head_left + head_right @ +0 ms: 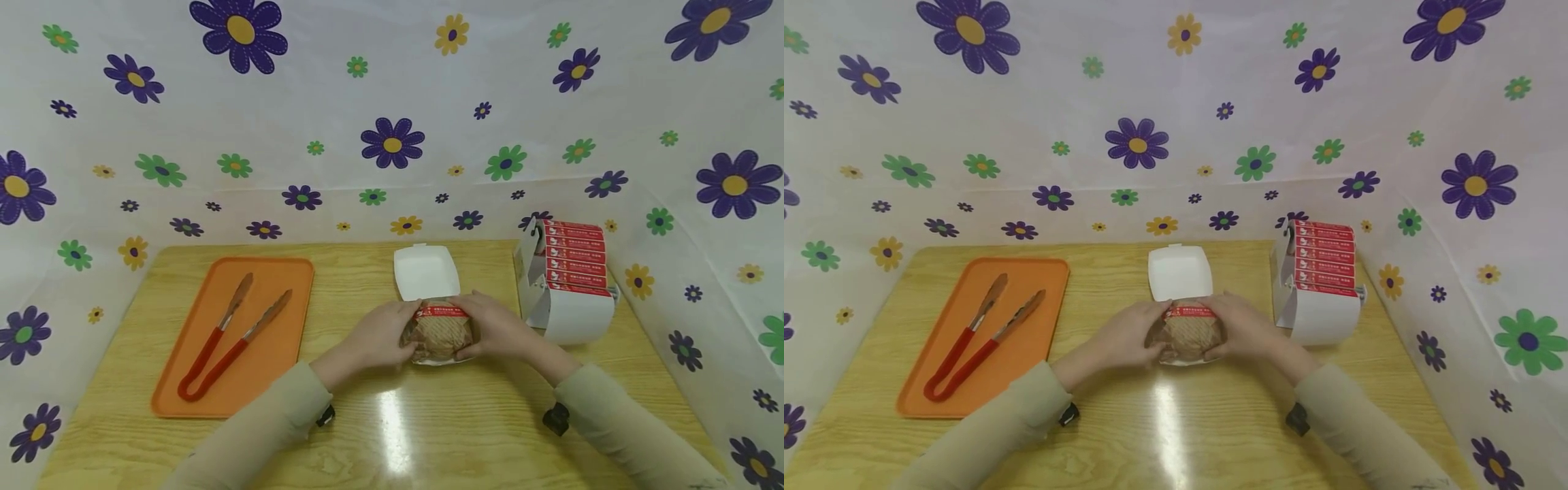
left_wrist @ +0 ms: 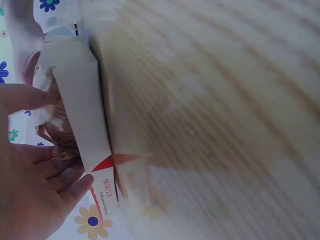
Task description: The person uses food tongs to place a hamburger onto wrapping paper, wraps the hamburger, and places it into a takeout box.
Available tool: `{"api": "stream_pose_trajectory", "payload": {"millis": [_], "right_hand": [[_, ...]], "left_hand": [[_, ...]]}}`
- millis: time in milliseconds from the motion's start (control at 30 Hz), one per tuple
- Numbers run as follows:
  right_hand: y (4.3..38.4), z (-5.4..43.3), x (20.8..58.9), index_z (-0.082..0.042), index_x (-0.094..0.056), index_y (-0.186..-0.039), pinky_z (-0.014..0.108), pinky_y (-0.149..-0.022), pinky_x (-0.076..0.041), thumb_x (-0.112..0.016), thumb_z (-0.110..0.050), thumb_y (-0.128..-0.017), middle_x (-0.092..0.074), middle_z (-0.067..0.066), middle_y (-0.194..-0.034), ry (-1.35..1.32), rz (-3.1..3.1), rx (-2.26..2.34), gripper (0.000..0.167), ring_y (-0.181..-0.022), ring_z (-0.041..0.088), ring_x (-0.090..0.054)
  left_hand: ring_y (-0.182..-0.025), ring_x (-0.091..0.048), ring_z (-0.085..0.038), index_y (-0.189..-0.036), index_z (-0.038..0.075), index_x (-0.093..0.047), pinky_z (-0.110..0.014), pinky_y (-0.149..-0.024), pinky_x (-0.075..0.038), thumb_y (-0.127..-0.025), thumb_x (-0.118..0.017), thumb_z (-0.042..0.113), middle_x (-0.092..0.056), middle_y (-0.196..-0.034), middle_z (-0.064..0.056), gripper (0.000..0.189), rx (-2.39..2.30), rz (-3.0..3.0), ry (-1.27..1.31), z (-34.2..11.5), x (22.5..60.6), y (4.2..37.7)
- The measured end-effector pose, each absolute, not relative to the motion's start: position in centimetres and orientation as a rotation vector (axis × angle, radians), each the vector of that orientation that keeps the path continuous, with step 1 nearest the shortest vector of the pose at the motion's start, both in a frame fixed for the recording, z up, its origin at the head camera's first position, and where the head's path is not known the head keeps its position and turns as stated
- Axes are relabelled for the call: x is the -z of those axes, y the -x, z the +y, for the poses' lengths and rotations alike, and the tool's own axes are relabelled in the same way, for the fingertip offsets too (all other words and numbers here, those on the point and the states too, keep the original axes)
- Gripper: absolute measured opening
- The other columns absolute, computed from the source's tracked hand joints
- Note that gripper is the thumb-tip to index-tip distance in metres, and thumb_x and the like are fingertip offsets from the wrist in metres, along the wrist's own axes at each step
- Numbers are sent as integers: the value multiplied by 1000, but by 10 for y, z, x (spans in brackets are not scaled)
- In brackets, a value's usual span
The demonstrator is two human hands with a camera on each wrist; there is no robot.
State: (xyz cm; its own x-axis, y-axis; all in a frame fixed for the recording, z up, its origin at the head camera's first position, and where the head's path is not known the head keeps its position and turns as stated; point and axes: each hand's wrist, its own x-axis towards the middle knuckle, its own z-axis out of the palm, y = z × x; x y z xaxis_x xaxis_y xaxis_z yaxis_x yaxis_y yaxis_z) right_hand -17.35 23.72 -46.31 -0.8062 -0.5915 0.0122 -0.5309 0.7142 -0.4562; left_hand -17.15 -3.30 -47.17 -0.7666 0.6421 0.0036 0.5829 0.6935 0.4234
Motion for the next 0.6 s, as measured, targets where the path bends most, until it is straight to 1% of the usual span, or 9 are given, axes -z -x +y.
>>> {"api": "stream_pose_trajectory", "payload": {"millis": [100, 167, 200, 300, 367, 400, 500, 600], "right_hand": [[171, 237, 460, -3, -55, -151, 62, -130, -31, -104, -36, -63, -64, 17, -145, 939, 2825, 611, 107, -137, 40, -59], [170, 237, 457, -1, -55, -151, 62, -129, -33, -104, -39, -63, -63, 18, -147, 940, 2849, 568, 107, -139, 41, -58], [170, 238, 455, -1, -55, -151, 61, -128, -36, -103, -40, -64, -62, 18, -148, 930, 2849, 562, 107, -139, 40, -57], [169, 240, 449, 0, -55, -151, 60, -122, -44, -102, -36, -68, -64, 17, -146, 907, 2831, 588, 102, -138, 40, -59], [170, 242, 448, 1, -54, -151, 60, -117, -49, -101, -31, -70, -65, 18, -145, 898, 2812, 620, 99, -136, 40, -60], [170, 242, 449, 2, -54, -151, 60, -115, -51, -100, -28, -71, -66, 19, -144, 898, 2805, 633, 97, -135, 40, -61], [171, 243, 454, 4, -55, -150, 60, -115, -51, -99, -24, -72, -67, 22, -142, 905, 2809, 639, 93, -133, 43, -63], [171, 241, 459, 6, -55, -149, 61, -115, -51, -99, -21, -73, -67, 25, -142, 899, 2807, 650, 92, -132, 45, -63]], "left_hand": [[-140, -60, -35, -160, -2, -42, -47, -121, -49, -95, -74, 29, -59, -154, -18, 79, -623, 2745, -999, -33, 470, 172], [-138, -62, -32, -159, -1, -44, -45, -118, -52, -96, -76, 29, -60, -152, -17, 77, -625, 2754, -982, -32, 470, 171], [-136, -63, -31, -159, 0, -45, -45, -117, -53, -95, -78, 29, -61, -151, -16, 77, -627, 2762, -966, -31, 470, 171], [-128, -66, -28, -158, 2, -49, -42, -110, -58, -94, -83, 30, -64, -144, -13, 77, -638, 2785, -917, -29, 470, 170], [-124, -68, -27, -157, 2, -50, -41, -107, -59, -93, -83, 29, -64, -142, -13, 77, -639, 2784, -906, -29, 469, 170], [-126, -67, -27, -157, 2, -49, -41, -107, -59, -93, -83, 28, -64, -144, -13, 78, -629, 2775, -907, -29, 468, 171], [-134, -65, -30, -159, -1, -44, -42, -112, -57, -92, -80, 24, -60, -152, -15, 81, -588, 2728, -928, -30, 463, 173], [-140, -60, -32, -161, -2, -40, -44, -117, -53, -90, -82, 21, -55, -158, -16, 85, -572, 2682, -923, -29, 461, 175]]}}
